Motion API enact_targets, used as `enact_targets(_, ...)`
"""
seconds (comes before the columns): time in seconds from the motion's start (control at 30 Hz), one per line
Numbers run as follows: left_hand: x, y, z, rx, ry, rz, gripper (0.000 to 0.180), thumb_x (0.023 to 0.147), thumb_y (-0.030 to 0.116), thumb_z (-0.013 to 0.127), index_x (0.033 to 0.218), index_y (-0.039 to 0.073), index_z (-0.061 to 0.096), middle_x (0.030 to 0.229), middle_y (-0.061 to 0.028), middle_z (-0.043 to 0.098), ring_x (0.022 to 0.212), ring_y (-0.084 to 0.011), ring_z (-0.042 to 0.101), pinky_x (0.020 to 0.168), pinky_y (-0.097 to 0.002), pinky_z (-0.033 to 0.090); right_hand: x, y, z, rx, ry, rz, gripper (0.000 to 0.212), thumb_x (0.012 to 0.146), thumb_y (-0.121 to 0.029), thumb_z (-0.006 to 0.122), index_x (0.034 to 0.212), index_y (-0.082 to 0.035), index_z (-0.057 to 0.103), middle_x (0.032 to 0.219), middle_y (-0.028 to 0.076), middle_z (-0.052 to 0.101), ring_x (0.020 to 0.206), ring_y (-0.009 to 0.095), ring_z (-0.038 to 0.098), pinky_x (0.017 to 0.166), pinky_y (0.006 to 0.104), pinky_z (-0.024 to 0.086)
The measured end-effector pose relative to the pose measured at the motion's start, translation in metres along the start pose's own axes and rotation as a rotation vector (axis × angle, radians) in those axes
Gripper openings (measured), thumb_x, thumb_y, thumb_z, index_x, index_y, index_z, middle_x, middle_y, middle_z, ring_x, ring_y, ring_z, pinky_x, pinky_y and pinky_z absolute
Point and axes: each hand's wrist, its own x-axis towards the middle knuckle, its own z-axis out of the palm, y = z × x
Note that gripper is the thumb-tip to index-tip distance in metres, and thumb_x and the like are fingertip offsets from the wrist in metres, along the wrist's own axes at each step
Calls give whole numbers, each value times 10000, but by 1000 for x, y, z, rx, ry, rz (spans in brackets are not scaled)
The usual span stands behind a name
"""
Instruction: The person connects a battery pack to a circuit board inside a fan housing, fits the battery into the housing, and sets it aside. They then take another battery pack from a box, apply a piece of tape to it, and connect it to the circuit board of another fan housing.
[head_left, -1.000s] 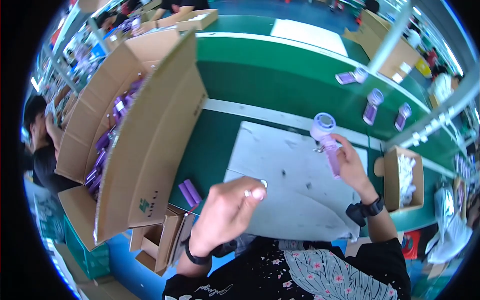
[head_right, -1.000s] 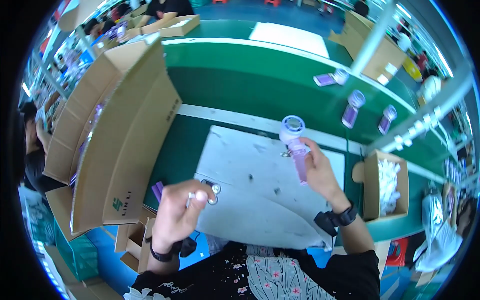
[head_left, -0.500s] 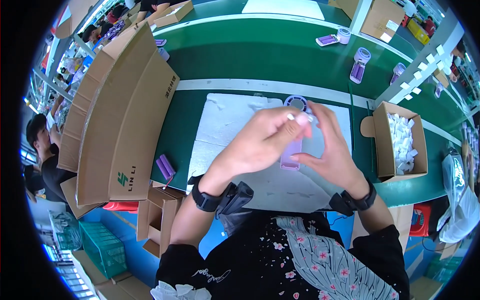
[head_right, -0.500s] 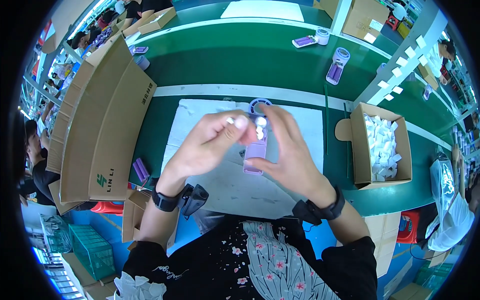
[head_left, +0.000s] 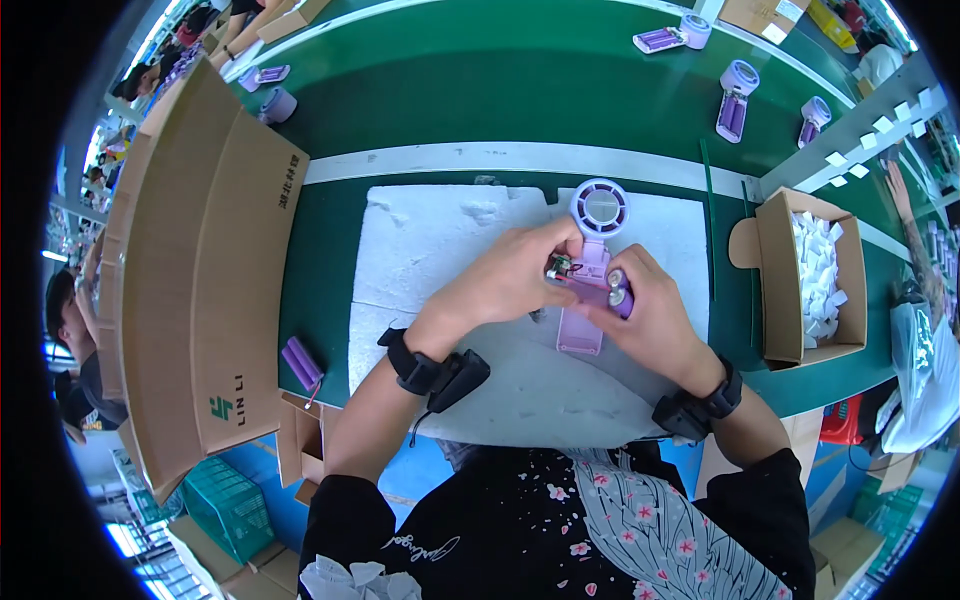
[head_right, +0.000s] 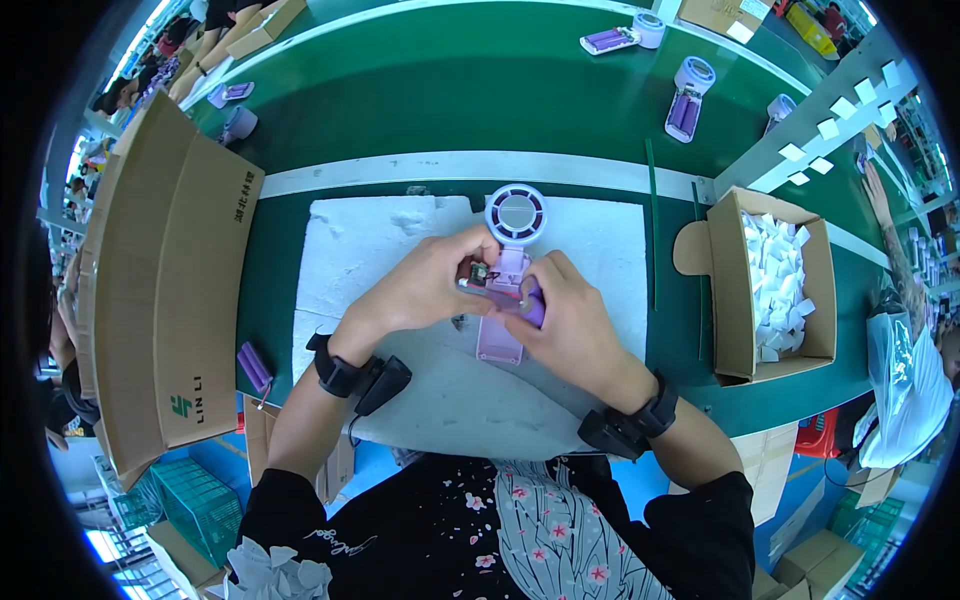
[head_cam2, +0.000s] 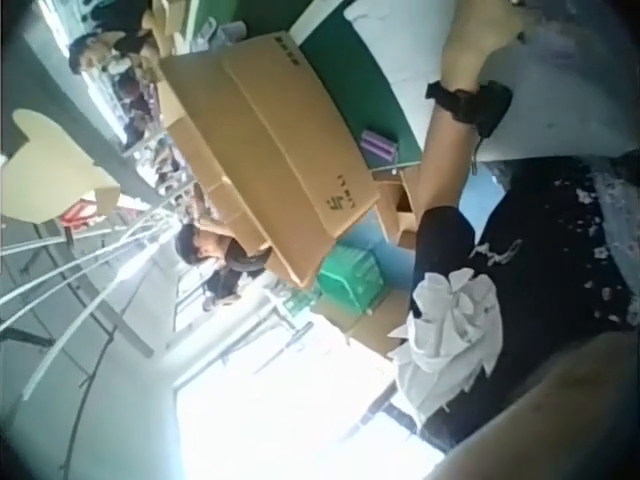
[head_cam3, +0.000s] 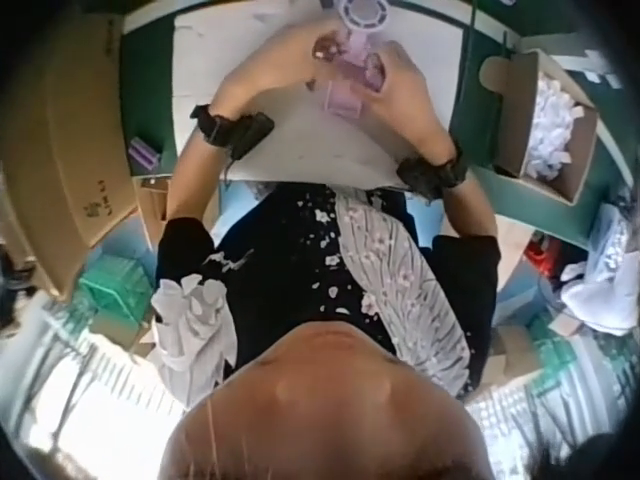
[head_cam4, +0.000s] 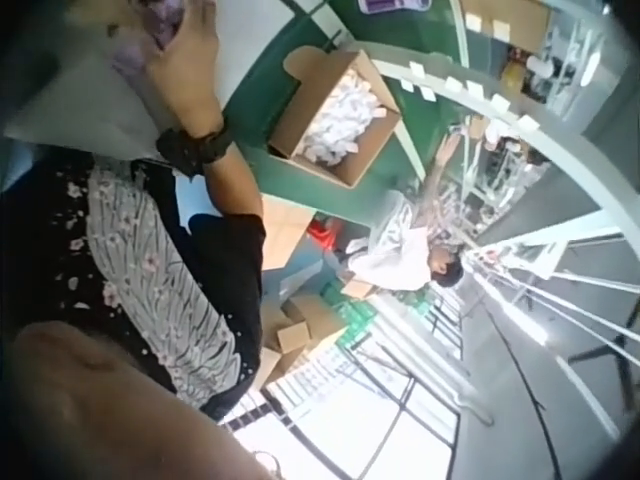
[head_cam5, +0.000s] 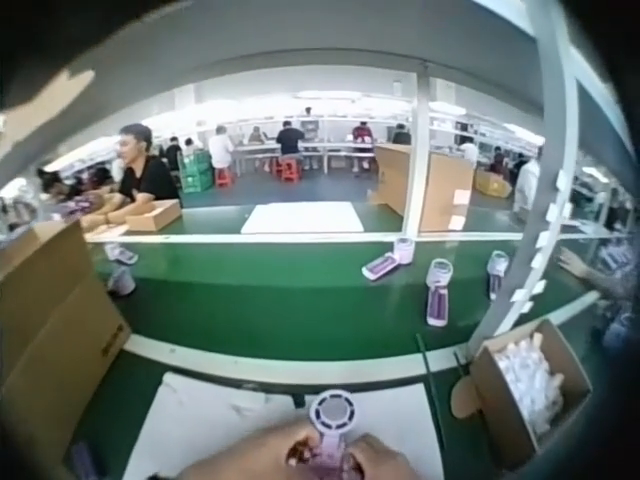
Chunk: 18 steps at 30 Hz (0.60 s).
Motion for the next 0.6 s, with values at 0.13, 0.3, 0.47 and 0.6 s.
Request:
enact_targets(0.13,-3,-15,-3,-128,-39,1,343,701,29,794,989,46,608,888,-66,628,839,-200,604,738,-337,486,0,-6,1,-83,-13,-28,328,699,-36,784,878,-22,509,831,135,521,666,295,545,595,341,449)
enact_targets(0.3,-1,-19,-3,-107,5,237,235,708,-56,745,896,46,648,887,-69,641,844,-226,608,735,-349,489,0,4,-3,-75,-25,-18,357,670,-15,792,875,-27,499,874,138,530,717,323,556,618,361,460)
enact_targets(0.47,-4,-16,0,-46,43,339,242,705,-62,729,908,52,663,904,-75,658,864,-264,615,743,-360,495,2,1,-5,-73,108,-256,351,670,29,782,859,-47,496,926,119,600,758,298,574,641,357,469)
enact_targets(0.6,-7,-15,2,-18,44,344,257,699,-60,728,921,54,667,903,-68,664,892,-273,615,752,-372,499,4,-1,2,-66,50,-312,334,680,69,758,853,-59,501,921,97,645,771,273,583,648,345,473)
